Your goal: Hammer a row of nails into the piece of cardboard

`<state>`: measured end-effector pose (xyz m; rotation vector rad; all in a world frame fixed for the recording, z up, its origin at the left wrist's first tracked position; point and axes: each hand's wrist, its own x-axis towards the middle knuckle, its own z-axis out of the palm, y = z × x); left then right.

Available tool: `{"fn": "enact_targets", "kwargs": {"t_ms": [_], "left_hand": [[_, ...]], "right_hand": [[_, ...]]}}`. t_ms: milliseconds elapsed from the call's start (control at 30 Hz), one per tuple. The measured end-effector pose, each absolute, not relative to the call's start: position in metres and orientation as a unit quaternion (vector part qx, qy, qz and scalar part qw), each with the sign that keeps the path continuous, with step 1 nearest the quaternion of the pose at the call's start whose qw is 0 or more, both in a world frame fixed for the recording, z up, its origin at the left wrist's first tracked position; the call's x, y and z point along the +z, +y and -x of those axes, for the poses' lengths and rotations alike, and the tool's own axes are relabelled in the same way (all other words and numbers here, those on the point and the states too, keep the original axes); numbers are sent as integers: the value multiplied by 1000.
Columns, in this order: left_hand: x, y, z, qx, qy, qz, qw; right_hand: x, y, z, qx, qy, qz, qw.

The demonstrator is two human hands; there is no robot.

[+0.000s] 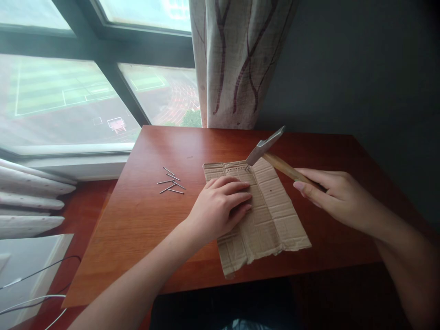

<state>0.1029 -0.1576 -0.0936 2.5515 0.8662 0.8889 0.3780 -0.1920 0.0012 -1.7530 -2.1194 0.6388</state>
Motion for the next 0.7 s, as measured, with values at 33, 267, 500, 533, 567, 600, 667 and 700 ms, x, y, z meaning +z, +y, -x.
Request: {"fn": "enact_targets", "kwargs": {"t_ms": [33,267,500,533,567,600,667,700], "left_hand": [[-94,-158,-103,310,301,-889,152],[-93,-158,-103,309,301,-889,153],[-93,-158,-103,310,301,-888,156],[-93,-158,-103,309,302,-888,156],[-93,-157,-103,310,303,-888,157],[-93,-157,-103,309,302,-888,157],[-93,-157,-103,309,301,-888,158],[-93,-157,-103,309,300,-889,158]], "right_hand": [[1,-192,-378,222,-738,616,162],[-5,-193,-379,223,-745,608,159],[-8,-193,-381,232,-732,622,157],[-8,-193,-381,232,-734,619,155],[-8,-193,-381,232,-736,617,154],[-8,-193,-381,232,-736,617,153],[-9,-192,-381,233,-734,620,153],[-9,-192,-380,233,-731,621,156]]}}
